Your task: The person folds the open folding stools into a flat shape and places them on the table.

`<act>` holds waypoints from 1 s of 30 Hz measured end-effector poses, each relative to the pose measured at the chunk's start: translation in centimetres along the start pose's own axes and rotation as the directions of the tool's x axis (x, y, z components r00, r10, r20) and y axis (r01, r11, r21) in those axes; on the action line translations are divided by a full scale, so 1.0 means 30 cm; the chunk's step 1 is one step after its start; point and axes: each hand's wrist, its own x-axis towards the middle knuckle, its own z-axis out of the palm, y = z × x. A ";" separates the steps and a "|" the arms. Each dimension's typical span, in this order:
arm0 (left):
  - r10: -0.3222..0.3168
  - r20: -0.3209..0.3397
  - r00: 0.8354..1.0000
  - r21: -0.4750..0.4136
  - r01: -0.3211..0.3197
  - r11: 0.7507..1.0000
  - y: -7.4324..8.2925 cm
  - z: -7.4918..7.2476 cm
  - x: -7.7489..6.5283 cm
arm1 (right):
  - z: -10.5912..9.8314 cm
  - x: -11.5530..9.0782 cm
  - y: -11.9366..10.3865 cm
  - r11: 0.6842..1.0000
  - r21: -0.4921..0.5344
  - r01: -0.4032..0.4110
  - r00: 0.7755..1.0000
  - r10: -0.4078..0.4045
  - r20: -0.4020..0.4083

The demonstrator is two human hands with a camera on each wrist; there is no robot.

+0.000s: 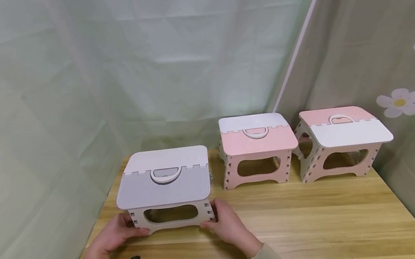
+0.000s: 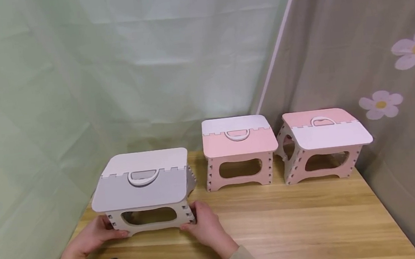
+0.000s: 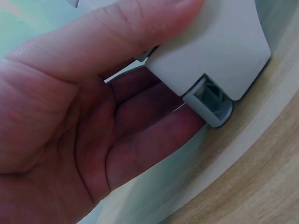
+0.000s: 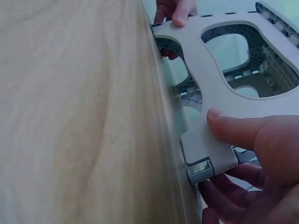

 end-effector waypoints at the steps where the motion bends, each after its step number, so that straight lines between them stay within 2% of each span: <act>1: 0.002 0.004 1.000 -0.005 -0.002 1.000 -0.001 0.001 0.002 | 0.001 0.000 -0.001 1.000 0.002 -0.002 1.000 0.002 -0.008; 9: 0.012 0.009 1.000 -0.013 -0.012 1.000 0.001 0.005 0.003 | 0.002 -0.008 -0.001 0.999 -0.047 0.012 1.000 -0.013 -0.014; 19: 0.019 0.002 1.000 0.028 -0.019 0.999 -0.005 0.000 0.004 | 0.001 -0.005 0.001 0.996 -0.086 0.039 0.999 -0.040 -0.008; 30: 0.035 0.025 0.999 -0.020 -0.035 0.999 -0.005 -0.001 0.006 | 0.003 -0.006 0.002 0.989 -0.123 0.078 0.997 -0.081 -0.013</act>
